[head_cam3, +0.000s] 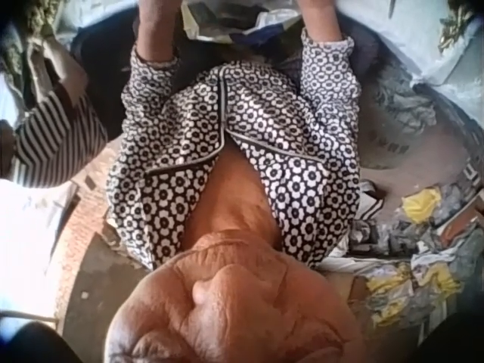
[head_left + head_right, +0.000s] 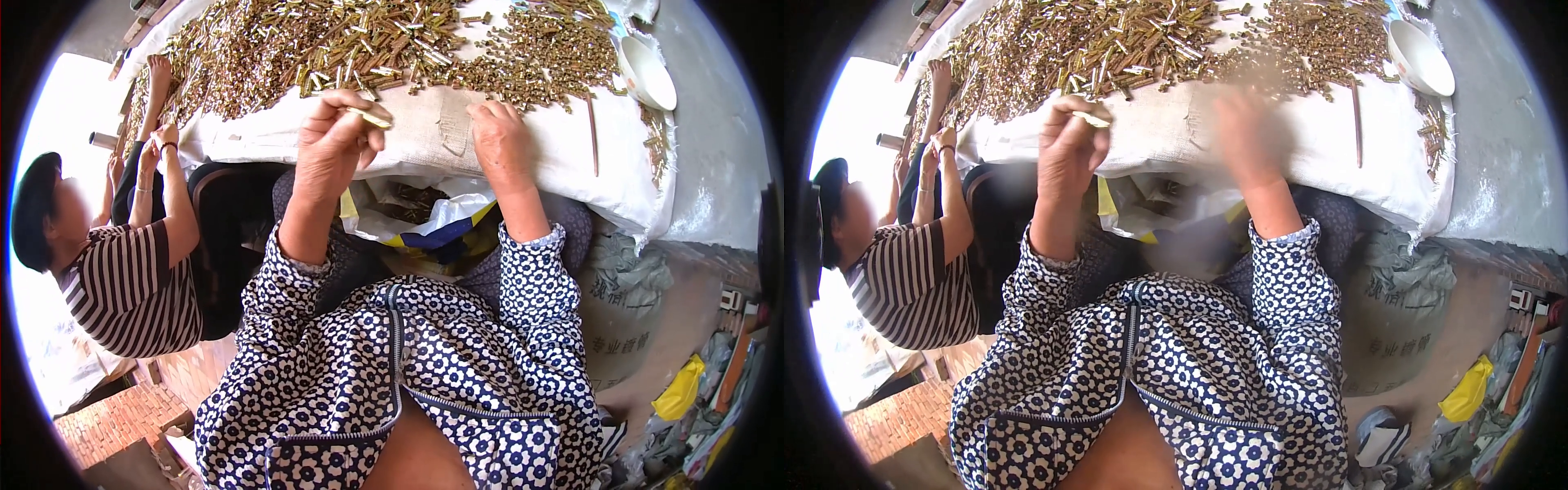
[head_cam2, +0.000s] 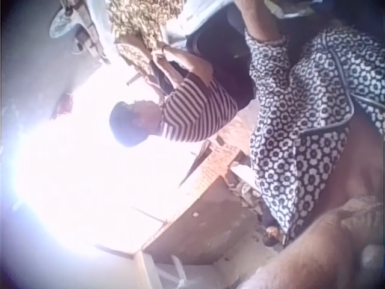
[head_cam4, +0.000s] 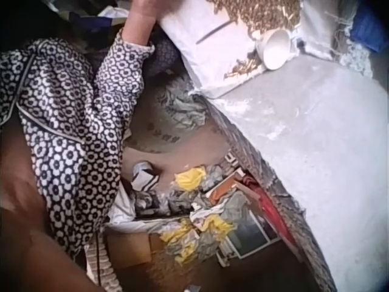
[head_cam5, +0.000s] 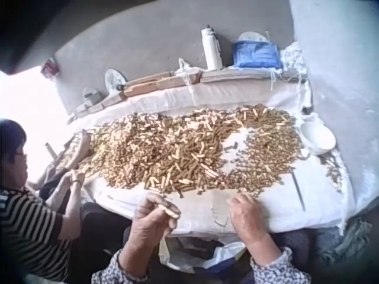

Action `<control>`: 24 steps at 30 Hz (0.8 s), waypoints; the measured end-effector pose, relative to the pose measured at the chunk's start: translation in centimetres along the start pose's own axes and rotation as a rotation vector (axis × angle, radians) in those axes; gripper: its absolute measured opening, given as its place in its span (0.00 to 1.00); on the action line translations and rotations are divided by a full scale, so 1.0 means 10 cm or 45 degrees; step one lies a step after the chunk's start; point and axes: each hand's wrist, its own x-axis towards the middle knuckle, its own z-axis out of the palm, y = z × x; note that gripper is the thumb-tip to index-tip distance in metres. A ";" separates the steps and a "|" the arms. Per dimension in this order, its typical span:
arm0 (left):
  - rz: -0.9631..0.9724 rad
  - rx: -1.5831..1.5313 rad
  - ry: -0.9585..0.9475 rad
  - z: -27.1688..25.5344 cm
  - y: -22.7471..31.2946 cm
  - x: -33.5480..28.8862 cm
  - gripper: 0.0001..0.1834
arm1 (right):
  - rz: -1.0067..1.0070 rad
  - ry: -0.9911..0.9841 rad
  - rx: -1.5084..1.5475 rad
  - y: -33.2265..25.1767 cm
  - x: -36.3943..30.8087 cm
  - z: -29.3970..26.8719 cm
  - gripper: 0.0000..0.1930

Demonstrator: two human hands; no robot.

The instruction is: The person assembles small brass-colored metal components by hand at a low table.

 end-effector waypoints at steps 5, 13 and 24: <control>0.148 1.768 -0.065 -0.35 -0.36 0.05 0.07 | 0.006 0.019 0.024 -0.05 0.09 -0.05 0.10; 0.118 1.821 -0.023 -0.36 -0.46 0.06 0.06 | 0.063 0.077 0.017 -0.01 0.03 0.04 0.05; -0.132 1.825 -0.322 -0.04 0.03 -0.14 0.06 | 0.156 0.010 0.020 0.08 0.07 0.00 0.04</control>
